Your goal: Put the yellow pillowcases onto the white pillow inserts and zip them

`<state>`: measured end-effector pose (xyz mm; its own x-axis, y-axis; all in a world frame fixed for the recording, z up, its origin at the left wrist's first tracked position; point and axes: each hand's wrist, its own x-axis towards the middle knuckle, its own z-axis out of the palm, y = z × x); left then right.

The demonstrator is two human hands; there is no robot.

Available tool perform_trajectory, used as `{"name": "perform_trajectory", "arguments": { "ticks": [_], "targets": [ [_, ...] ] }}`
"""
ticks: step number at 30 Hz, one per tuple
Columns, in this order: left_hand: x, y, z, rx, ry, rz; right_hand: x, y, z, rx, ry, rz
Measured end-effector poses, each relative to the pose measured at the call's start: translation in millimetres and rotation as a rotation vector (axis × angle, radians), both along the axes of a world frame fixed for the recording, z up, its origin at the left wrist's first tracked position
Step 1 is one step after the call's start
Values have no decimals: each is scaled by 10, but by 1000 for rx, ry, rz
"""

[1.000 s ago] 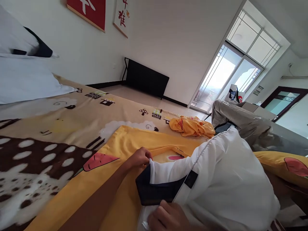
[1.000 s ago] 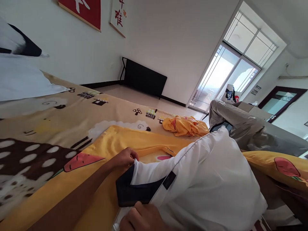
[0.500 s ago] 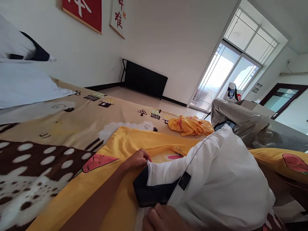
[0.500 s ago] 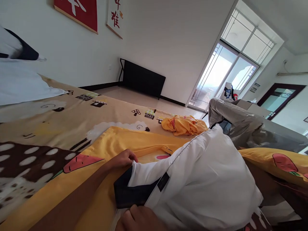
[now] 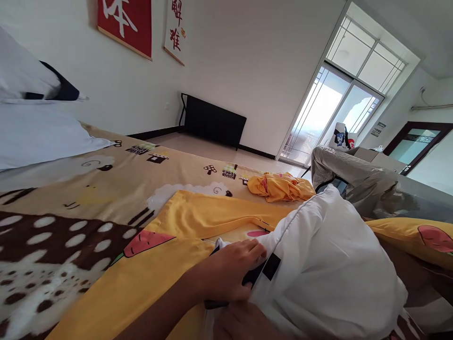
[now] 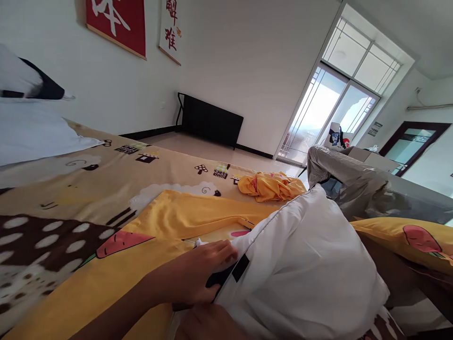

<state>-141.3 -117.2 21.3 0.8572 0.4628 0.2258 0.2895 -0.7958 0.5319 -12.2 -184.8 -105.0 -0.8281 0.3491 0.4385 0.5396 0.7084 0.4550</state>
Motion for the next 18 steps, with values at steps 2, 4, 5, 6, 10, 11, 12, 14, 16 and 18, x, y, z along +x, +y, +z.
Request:
{"name": "perform_trajectory", "arguments": {
  "ticks": [2, 4, 5, 6, 10, 11, 12, 14, 16, 18],
  "targets": [
    [45, -18, -34, 53, 30, 28, 3, -4, 9, -10, 26, -7],
    [61, -6, -48, 69, 38, 57, 0, -6, 18, -14, 75, -6],
    [65, 1, -51, 68, 32, 69, -2, -5, 21, -17, 93, -2],
    [70, 6, -53, 64, 21, 80, -4, -3, 22, -25, 102, 0],
    [107, 2, -78, 101, 8, 92, -3, 4, 34, -107, 24, -13],
    [116, 1, -87, 125, 18, 96, 1, 2, 41, -134, -3, -25],
    [123, 2, -95, 144, 29, 101, 5, -2, 51, -156, -20, -39],
    [126, 15, -103, 132, 28, 111, 17, -14, 79, -177, -23, -57],
    [112, 45, -95, 21, -21, 115, 30, -27, 113, -164, 0, -44],
    [89, 90, -78, -148, -67, 105, 38, -37, 148, -149, 8, -33]
  ]
}}
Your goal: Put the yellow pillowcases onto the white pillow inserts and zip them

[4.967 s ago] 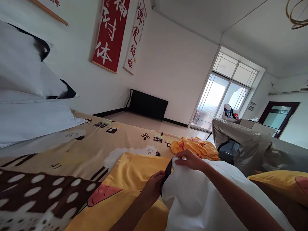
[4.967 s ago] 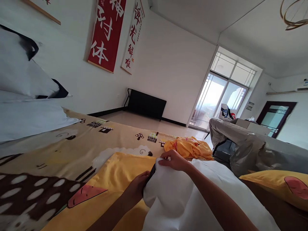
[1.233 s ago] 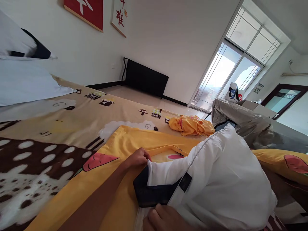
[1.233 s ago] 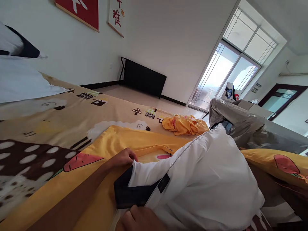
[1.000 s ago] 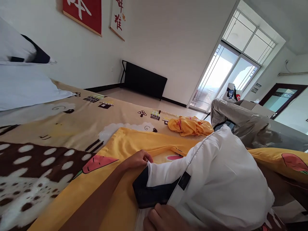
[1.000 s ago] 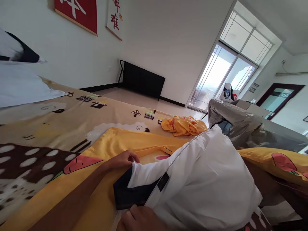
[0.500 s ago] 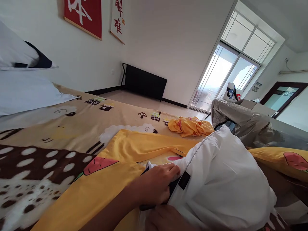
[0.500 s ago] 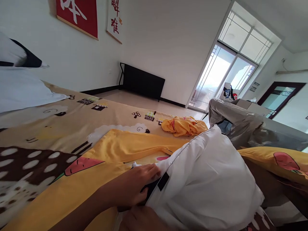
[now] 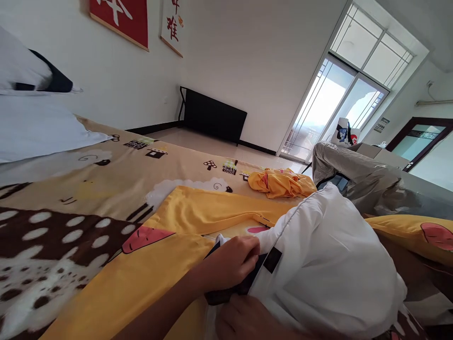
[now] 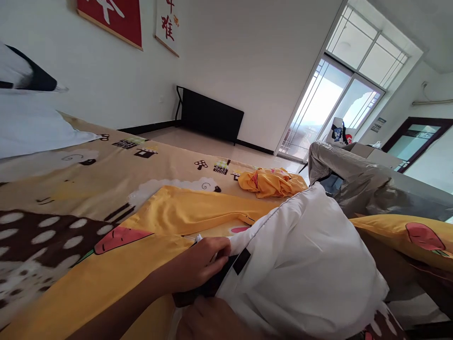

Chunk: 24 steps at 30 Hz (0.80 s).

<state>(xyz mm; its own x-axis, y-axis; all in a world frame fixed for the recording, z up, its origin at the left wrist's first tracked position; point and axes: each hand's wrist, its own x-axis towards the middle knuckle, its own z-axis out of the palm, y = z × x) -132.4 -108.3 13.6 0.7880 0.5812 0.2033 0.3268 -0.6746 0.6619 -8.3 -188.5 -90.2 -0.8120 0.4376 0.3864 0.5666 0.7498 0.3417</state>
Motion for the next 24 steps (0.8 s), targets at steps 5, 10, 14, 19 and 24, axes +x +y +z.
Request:
{"name": "perform_trajectory", "arguments": {
  "ticks": [5, 10, 14, 19, 24],
  "targets": [
    [-38, 113, 2, -271, -7, -10, -1, 1, 51, 28, 46, 8],
    [-55, 145, -17, -278, -17, -44, 16, 9, 31, -5, 25, 15],
    [-149, 164, 53, -325, 26, -84, 34, -6, 9, -52, -29, -22],
    [-353, 298, 72, -276, 166, -213, 24, 3, 67, -28, -4, -5],
    [-452, 508, -59, -475, 87, -275, 26, 9, 273, 23, 56, 18]
  ]
}}
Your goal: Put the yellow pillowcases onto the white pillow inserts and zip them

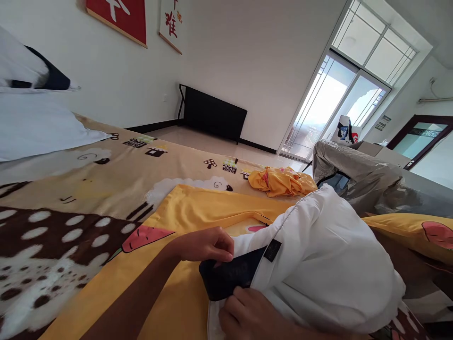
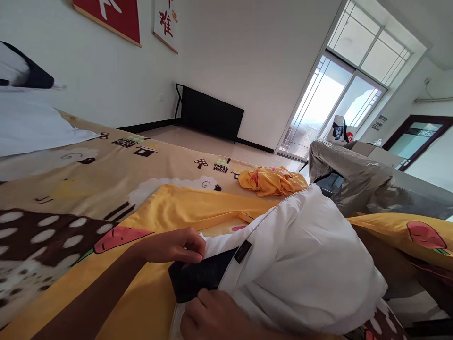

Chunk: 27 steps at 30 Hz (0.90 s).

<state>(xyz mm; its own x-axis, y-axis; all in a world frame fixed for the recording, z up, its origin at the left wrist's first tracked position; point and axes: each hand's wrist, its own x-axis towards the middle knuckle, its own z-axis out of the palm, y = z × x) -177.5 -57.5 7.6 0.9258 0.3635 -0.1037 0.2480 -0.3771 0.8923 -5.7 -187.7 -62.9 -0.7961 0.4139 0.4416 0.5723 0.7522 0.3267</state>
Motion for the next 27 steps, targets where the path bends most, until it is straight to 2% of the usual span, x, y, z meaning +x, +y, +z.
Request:
{"name": "perform_trajectory", "arguments": {
  "ticks": [2, 4, 6, 8, 11, 14, 16, 21, 27],
  "targets": [
    [14, 28, -21, -25, -34, 77, 25, -4, 133, -31, 33, -12],
    [43, 9, -10, 28, -159, 271, 72, 8, 278, -113, 67, -32],
    [63, -45, 19, 137, -368, 478, 137, 52, 422, -202, 151, -44],
    [56, -123, 57, 284, -577, 567, 208, 129, 554, -283, 284, -28],
    [0, -280, 140, 453, -696, 477, 300, 274, 736, -396, 459, 17],
    [-48, -459, 253, 547, -537, 348, 360, 389, 895, -492, 553, -20],
    [-43, -558, 318, 603, -402, 326, 384, 427, 976, -531, 600, -70],
    [90, -643, 336, 737, -241, 422, 413, 436, 1043, -570, 682, -182],
    [296, -621, 198, 826, -336, 517, 426, 452, 978, -568, 764, -215]
  ]
}}
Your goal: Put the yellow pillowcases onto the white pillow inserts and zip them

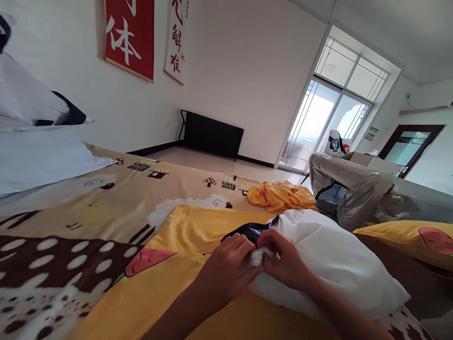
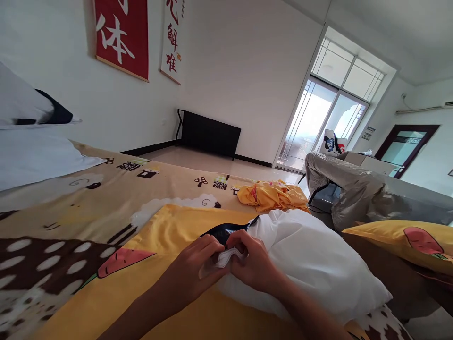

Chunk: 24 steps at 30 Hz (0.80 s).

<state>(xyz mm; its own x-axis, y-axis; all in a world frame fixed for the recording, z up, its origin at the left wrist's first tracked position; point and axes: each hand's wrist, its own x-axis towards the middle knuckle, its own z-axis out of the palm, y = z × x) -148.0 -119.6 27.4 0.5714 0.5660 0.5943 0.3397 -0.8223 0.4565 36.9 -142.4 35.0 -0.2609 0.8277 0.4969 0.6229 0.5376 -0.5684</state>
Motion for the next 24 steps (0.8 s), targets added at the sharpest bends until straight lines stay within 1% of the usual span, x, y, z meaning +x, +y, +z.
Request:
{"name": "perform_trajectory", "arguments": {
  "ticks": [3, 6, 10, 14, 19, 22, 24],
  "targets": [
    [36, 5, -45, 22, -39, -29, -8, -8, 10, 36, -34, 14],
    [23, 13, -56, -47, -78, -57, -15, -36, 37, 49, -87, 13],
    [4, 22, -37, -154, -122, -96, -1, -71, 38, 36, -92, 8],
    [6, 23, -34, -192, -146, -122, 22, -76, 25, 48, -87, 42],
    [-5, 14, -46, -127, -199, -137, 68, -131, 58, 137, -123, 85],
    [10, -2, -42, -77, -260, -136, 162, -262, 46, 246, -265, 89],
    [32, -7, -46, -63, -302, -137, 264, -387, -2, 287, -406, 54]
  ]
}}
